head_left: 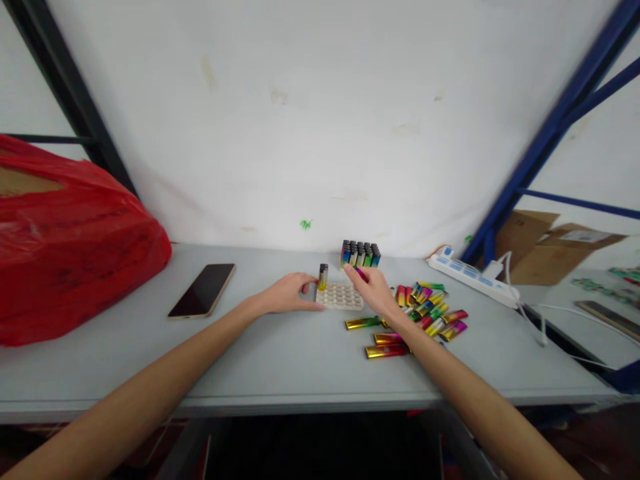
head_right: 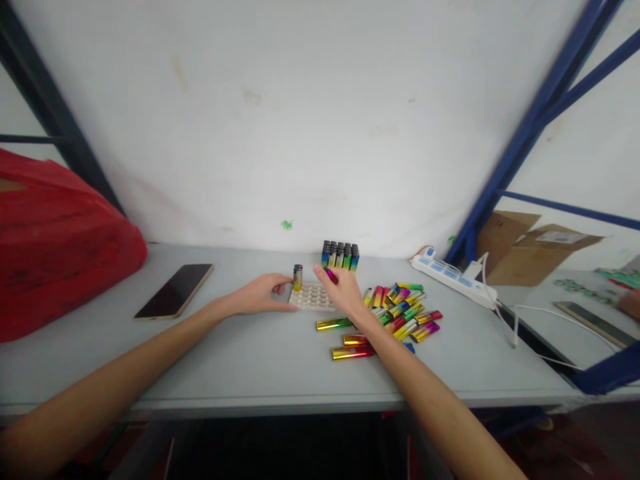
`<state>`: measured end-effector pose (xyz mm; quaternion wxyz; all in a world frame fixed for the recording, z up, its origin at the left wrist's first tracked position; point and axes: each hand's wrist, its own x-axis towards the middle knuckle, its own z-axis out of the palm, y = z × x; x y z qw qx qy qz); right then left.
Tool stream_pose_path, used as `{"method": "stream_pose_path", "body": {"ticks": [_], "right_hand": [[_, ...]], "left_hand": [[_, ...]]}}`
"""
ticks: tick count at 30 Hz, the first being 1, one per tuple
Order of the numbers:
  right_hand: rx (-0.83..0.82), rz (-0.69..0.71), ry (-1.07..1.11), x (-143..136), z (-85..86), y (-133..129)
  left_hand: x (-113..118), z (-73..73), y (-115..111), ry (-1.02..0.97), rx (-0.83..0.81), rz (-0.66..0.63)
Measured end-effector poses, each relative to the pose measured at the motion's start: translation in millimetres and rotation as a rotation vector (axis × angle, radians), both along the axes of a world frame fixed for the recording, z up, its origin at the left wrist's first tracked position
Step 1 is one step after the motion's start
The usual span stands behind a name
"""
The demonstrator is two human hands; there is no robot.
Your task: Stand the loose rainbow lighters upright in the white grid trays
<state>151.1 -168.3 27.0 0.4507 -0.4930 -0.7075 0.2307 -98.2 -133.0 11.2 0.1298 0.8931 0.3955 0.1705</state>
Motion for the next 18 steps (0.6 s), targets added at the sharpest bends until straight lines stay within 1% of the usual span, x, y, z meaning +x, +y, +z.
{"method": "stream_pose_path", "body": {"ticks": [4,6,7,9,14,18], "right_hand": [[-0.287,0.125,0.243,-5,-3.2,2],[-0.403,0.134,0.335,-6,-3.2,3],[-0.433,0.131,0.366,-6,-2.8,3],[-0.444,0.120,0.395,-7,-2.1,3],[-0.395,0.100,0.393,-4,-5.1,6],[-0.407,0.140,0.402,-1,-9.5,11]], "left_hand": [[0,1.1,-1,0.010,0.002,-0.003],[0,0.9,0,0.010,0.005,-0.002],[0,0.6,0,0.010,0.005,-0.004],[0,0.1,0,0.008,0.001,-0.005],[-1,-1.0,0,-0.006,0.005,0.000],[-1,-0.8,0,-0.014,0.008,-0.004]]}}
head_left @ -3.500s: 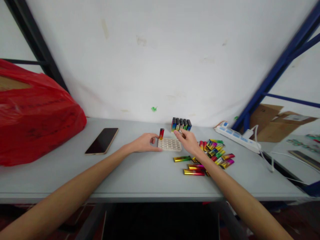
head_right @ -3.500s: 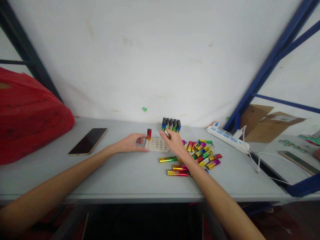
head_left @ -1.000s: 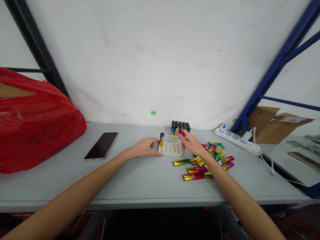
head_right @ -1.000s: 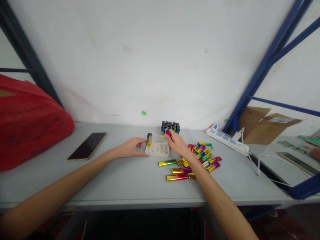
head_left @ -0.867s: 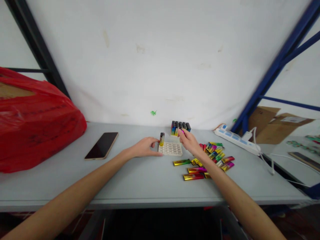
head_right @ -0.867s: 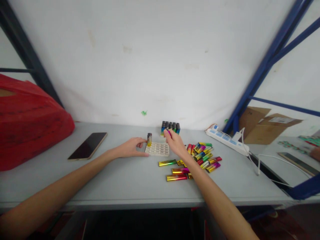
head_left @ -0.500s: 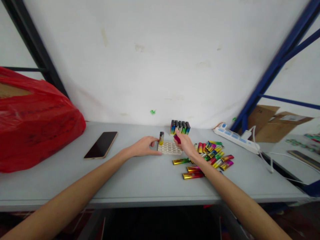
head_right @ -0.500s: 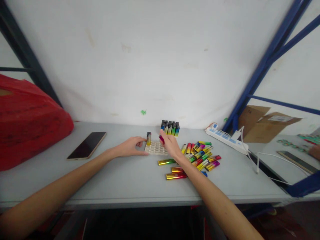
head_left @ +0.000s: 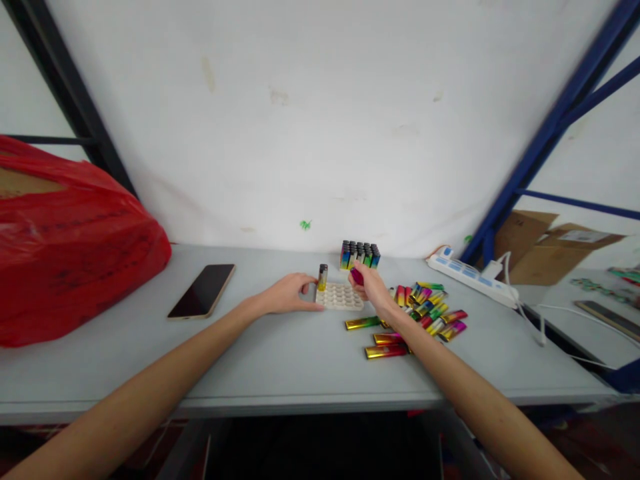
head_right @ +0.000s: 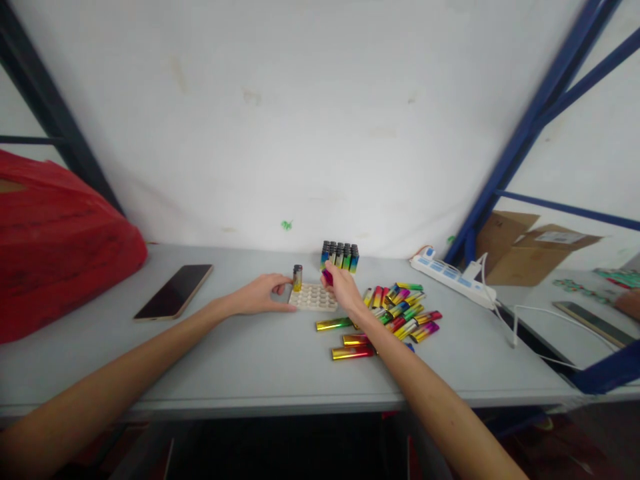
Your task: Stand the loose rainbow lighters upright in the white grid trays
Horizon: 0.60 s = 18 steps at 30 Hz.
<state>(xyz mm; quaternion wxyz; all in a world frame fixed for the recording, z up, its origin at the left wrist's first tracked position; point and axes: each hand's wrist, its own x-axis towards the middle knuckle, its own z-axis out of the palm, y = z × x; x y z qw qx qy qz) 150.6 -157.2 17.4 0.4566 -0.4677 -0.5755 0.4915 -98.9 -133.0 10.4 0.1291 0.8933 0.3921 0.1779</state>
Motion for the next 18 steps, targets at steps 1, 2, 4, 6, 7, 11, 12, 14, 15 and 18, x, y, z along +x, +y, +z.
{"method": "stream_pose_path", "body": {"ticks": [1,2,4,6,7,11,12,14,15,18], "right_hand": [[0.003,0.016,-0.005,0,-0.4,1],[0.008,0.031,-0.011,1,-0.6,1],[0.037,0.058,-0.018,0,-0.5,1],[0.101,0.091,-0.029,-2,-0.6,0],[0.144,0.107,-0.042,-2,-1.0,-1],[0.316,0.152,-0.211,-5,-3.7,-3],[0.357,0.148,-0.268,-5,-3.8,-3],[0.468,0.098,-0.394,-6,-2.7,-4],[0.533,0.056,-0.462,-7,-1.4,-5],[0.653,-0.059,-0.620,-10,3.3,-8]], "left_hand": [[0,0.1,0,0.003,0.000,0.001],[0,0.2,0,0.007,-0.001,0.002],[0,0.1,0,0.014,0.000,0.000],[0,-0.2,1,0.013,0.000,-0.005],[0,-0.3,1,0.010,0.000,-0.007],[0,-0.3,1,0.005,0.003,-0.004],[0,-0.1,0,0.005,0.004,-0.004],[1,0.0,0,0.005,0.003,-0.005],[1,-0.1,0,0.005,0.002,-0.005],[1,-0.5,0,0.011,0.007,-0.001]]}}
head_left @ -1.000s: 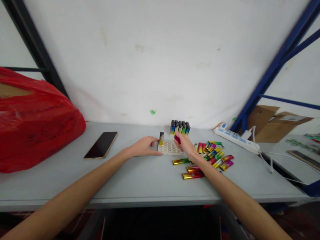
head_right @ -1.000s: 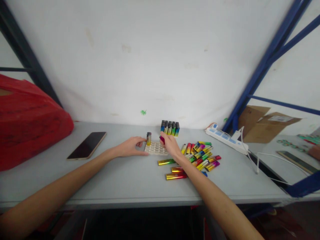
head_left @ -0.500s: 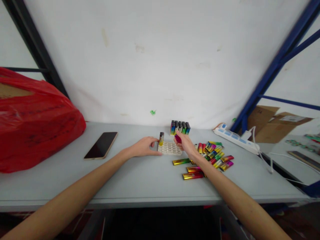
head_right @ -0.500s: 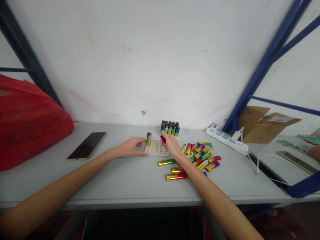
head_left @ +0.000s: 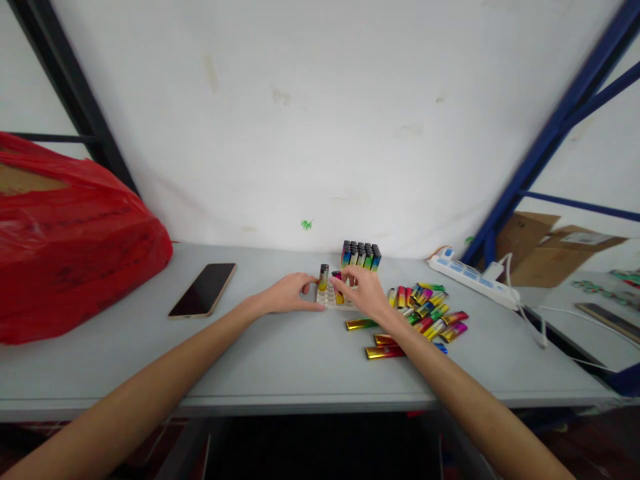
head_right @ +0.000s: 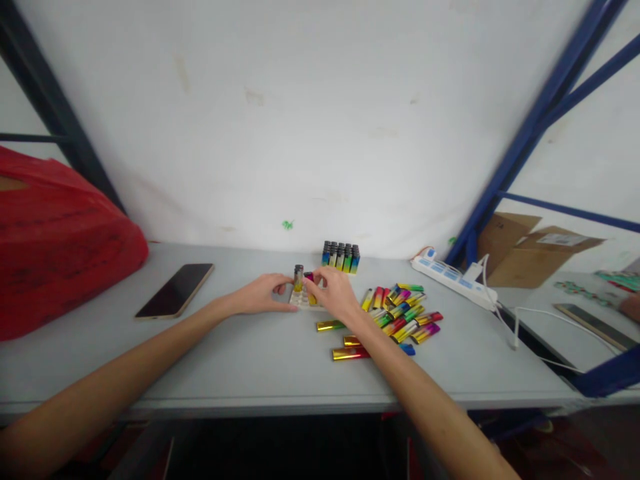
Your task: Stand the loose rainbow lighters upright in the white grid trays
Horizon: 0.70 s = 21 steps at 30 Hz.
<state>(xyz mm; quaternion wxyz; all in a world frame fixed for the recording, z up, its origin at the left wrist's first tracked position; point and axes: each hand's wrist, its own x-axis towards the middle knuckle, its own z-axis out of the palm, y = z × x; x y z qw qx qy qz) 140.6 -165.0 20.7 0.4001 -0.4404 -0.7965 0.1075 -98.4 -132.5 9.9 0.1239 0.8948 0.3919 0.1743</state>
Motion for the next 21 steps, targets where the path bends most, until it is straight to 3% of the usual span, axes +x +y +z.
{"method": "stream_pose_path", "body": {"ticks": [5,10,16,21], "right_hand": [[-0.024,-0.035,0.049,-6,-0.9,0],[-0.065,0.025,-0.036,-12,-6.8,8],[0.095,0.033,-0.215,-17,-9.7,14],[0.077,0.012,-0.135,-14,-13.0,18]], "left_hand": [[0,-0.1,0,0.007,-0.001,-0.001],[0,-1.0,1,0.008,-0.004,0.000],[0,-3.1,2,-0.027,0.006,0.002],[1,-0.8,0,0.003,0.005,0.005]]}}
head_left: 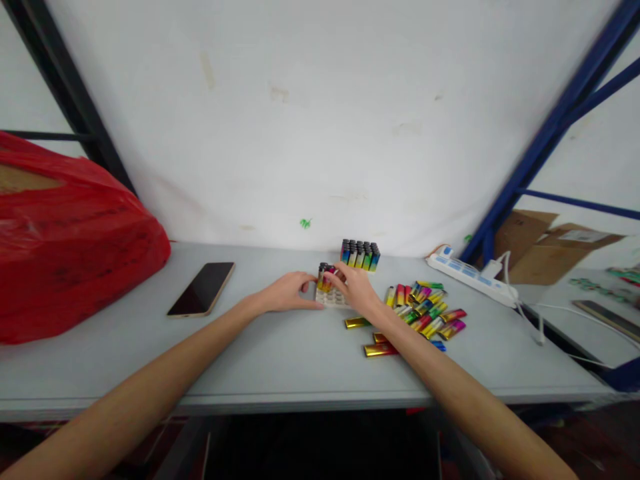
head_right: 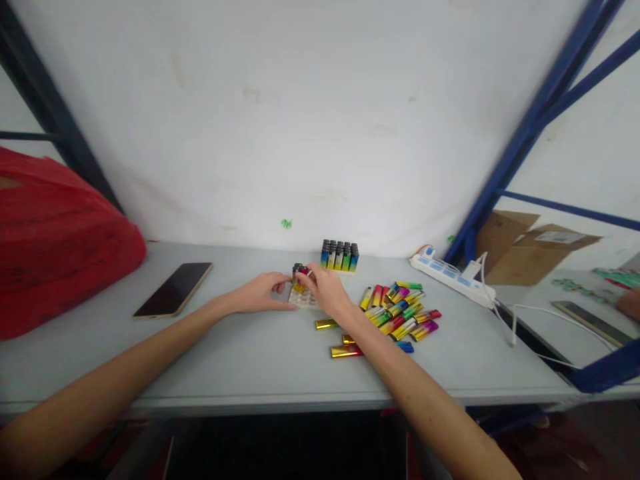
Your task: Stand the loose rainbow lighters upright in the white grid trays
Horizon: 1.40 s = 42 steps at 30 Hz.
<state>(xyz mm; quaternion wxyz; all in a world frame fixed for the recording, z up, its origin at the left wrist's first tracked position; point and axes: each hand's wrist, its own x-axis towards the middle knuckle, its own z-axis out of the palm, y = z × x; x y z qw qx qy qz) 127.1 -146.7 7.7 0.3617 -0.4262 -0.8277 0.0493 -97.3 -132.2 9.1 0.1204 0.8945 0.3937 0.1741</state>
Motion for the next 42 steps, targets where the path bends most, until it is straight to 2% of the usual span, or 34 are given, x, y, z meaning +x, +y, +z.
{"method": "stream_pose_path", "body": {"ticks": [5,14,21,24,28,30,32,34,37,39,42], "right_hand": [[0.006,0.065,0.029,-2,-4.3,2],[0.060,0.058,-0.024,2,0.8,3],[-0.032,0.086,-0.016,-1,-2.3,2],[-0.028,0.056,-0.110,-4,0.1,-2],[-0.036,-0.078,-0.296,-4,11.8,-10],[-0.066,-0.123,-0.363,4,21.8,-14],[-0.117,-0.086,-0.359,18,34.1,-17],[-0.177,0.024,-0.319,38,47.2,-21],[-0.367,0.250,-0.312,67,62.5,-33],[-0.446,0.308,-0.360,79,66.0,-44],[-0.457,0.243,-0.470,84,60.4,-60]], "left_hand": [[0,0.1,0,-0.001,-0.005,-0.004],[0,1.0,0,0.019,-0.006,0.004],[0,-0.2,0,0.011,-0.009,0.003],[0,-0.3,0,0.002,-0.002,-0.001],[0,0.6,-1,0.013,0.000,-0.006],[0,0.8,-1,0.016,-0.003,-0.001],[0,0.8,0,0.016,-0.003,0.004],[-1,0.7,0,0.019,-0.005,0.006],[-1,0.8,1,0.022,-0.009,0.005],[0,0.9,0,0.020,-0.006,0.012],[0,1.2,0,0.025,-0.004,0.018]]}}
